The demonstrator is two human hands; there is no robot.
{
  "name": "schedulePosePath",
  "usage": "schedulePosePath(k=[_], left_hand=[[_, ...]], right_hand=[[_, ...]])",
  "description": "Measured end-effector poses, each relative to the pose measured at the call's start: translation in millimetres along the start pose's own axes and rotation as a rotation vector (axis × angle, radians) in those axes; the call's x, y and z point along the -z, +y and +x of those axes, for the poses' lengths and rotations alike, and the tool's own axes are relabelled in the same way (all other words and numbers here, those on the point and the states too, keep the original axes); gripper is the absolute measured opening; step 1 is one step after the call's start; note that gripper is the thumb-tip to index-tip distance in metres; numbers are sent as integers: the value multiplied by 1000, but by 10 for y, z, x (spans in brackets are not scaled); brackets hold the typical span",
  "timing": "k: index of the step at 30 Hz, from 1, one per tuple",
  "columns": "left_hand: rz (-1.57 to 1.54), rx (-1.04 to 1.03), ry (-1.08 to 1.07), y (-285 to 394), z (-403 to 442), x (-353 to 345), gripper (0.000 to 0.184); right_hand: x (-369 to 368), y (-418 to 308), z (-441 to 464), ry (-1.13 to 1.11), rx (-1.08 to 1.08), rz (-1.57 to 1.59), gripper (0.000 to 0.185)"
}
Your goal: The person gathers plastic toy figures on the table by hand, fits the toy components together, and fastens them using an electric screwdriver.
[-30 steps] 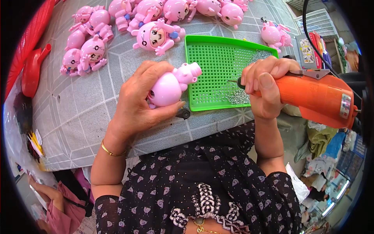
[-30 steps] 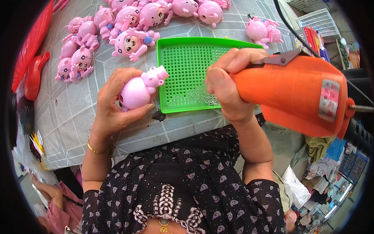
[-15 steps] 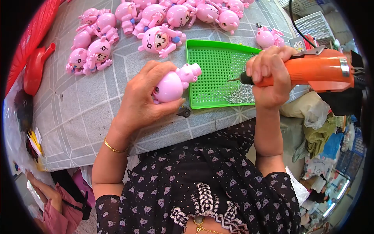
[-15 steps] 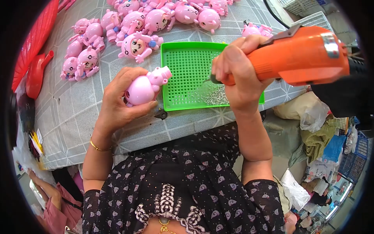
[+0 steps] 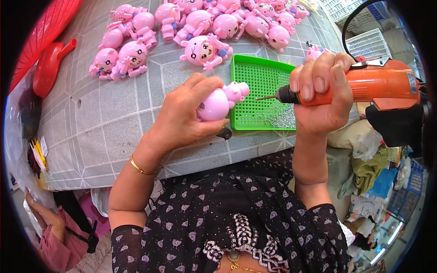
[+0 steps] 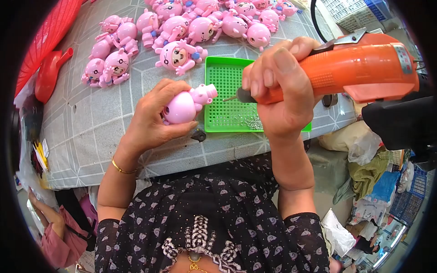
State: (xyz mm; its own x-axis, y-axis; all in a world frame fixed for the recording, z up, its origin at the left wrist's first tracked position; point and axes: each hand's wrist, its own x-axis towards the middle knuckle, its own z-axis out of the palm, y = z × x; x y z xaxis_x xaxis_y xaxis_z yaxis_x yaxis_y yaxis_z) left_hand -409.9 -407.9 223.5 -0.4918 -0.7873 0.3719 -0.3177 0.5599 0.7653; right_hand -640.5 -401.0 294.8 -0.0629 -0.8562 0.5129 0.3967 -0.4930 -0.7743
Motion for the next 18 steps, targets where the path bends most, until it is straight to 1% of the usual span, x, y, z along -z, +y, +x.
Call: schedulePosePath(k=[3, 5, 8, 11, 18], left_hand=[[-5, -14, 3, 2, -2, -5, 57], [-21, 20, -10, 4, -1, -2, 56], [-39, 31, 0, 7, -1, -17, 54], [-59, 33, 0, 5, 8, -22, 53], [-33, 33, -8, -1, 27, -25, 53]], right_hand=[[58, -5, -57, 20, -13, -30, 9], [108, -18, -100, 120, -2, -82, 14], [263, 26, -212, 173, 44, -181, 14], [302, 65, -283, 239, 56, -186, 14], [412, 131, -309, 250, 60, -218, 16]])
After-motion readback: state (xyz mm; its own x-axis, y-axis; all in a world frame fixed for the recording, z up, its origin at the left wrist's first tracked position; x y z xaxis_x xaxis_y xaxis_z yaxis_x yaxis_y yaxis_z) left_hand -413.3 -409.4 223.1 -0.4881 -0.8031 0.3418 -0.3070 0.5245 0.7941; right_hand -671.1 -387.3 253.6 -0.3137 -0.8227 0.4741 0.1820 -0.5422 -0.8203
